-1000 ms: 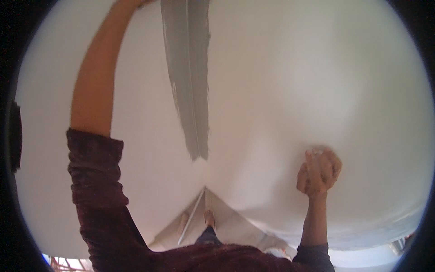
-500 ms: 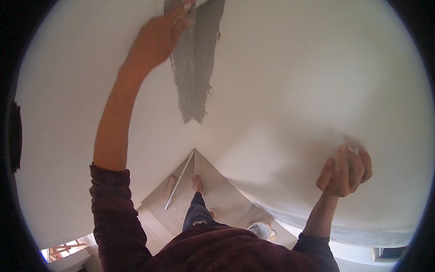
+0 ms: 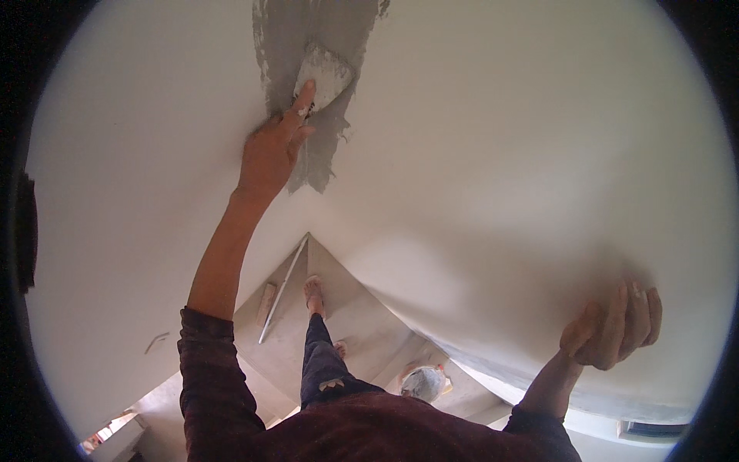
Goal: The person applies plaster to a wall using a trowel and a bucket. They repeatedly scoop plaster from the bucket and spread it onto the wall surface in vertical strokes.
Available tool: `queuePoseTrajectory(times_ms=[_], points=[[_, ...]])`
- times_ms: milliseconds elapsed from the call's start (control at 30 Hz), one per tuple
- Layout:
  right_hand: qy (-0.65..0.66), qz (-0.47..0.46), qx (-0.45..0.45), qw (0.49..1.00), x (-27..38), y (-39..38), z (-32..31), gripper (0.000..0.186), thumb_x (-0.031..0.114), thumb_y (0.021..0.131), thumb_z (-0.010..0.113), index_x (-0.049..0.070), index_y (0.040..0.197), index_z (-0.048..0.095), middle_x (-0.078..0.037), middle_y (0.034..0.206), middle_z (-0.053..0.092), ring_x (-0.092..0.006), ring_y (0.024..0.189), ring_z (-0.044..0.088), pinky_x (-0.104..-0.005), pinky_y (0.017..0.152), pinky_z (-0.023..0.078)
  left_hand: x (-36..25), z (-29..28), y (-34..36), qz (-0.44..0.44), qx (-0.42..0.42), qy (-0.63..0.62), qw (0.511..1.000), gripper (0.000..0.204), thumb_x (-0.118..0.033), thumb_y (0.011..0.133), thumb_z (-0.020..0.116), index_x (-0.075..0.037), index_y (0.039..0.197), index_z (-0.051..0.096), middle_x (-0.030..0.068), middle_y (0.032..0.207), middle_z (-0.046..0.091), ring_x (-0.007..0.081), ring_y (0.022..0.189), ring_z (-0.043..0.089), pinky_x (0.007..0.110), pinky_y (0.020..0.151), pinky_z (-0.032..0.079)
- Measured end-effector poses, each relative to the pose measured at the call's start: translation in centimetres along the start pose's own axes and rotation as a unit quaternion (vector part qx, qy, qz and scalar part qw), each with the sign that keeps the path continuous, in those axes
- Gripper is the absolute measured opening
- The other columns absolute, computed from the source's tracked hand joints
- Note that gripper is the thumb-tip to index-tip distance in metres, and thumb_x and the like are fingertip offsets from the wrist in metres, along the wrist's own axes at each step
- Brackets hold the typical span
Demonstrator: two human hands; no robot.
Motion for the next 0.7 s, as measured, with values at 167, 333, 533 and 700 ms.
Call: queuePoseTrajectory(times_ms=[167, 333, 533, 700], points=[[-0.043, -0.003, 0.022, 0.999, 0.1, -0.2, 0.4, 0.03, 0.018, 0.093, 0.049, -0.004, 0.102, 0.066, -0.015, 0.102, 0.065, -0.0365, 0.106, 0.057, -0.0444, 0.09, 0.051, 0.9, 2.3, -1.0, -0.004, -0.021, -0.007, 1.0, 0.072, -0.022, 0.087, 0.066, -0.034, 0.147, 0.029, 0.0081, 0.067, 0.054, 0.0262, 0.056, 0.058, 0.04, 0.055, 0.051], [-0.074, -0.018, 0.033, 0.997, 0.1, -0.4, 0.7, 0.029, 0.018, 0.095, 0.047, -0.003, 0.103, 0.065, -0.015, 0.102, 0.065, -0.0364, 0.105, 0.058, -0.0451, 0.089, 0.052, 1.4, 3.3, -1.3, 0.002, -0.03, -0.023, 0.999, 0.073, -0.022, 0.086, 0.067, -0.033, 0.147, 0.029, 0.0072, 0.066, 0.053, 0.0241, 0.055, 0.058, 0.038, 0.052, 0.051], [-0.085, -0.057, 0.041, 0.994, 0.0, -0.6, 1.1, 0.027, 0.018, 0.095, 0.047, -0.001, 0.101, 0.066, -0.015, 0.101, 0.067, -0.0345, 0.105, 0.059, -0.0448, 0.089, 0.052, 2.5, 4.1, -3.5, -0.034, 0.036, 0.001, 0.999, 0.073, -0.017, 0.084, 0.068, -0.03, 0.146, 0.032, 0.011, 0.072, 0.058, 0.0272, 0.063, 0.06, 0.04, 0.06, 0.051], [-0.072, -0.025, 0.037, 0.996, 0.4, -0.2, 1.5, 0.027, 0.021, 0.095, 0.049, 0.002, 0.102, 0.067, -0.014, 0.103, 0.066, -0.0333, 0.107, 0.058, -0.0472, 0.093, 0.05, 3.1, 4.8, -4.5, 0.011, -0.003, -0.02, 1.0, 0.075, -0.021, 0.084, 0.068, -0.033, 0.147, 0.029, 0.0059, 0.065, 0.051, 0.0233, 0.055, 0.058, 0.038, 0.053, 0.051]])
Point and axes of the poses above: each hand's wrist, its own y-axis towards the middle knuckle, its own z-axis out of the palm, x = y × z, the point moved 5 cm from there along y, towards the middle knuckle
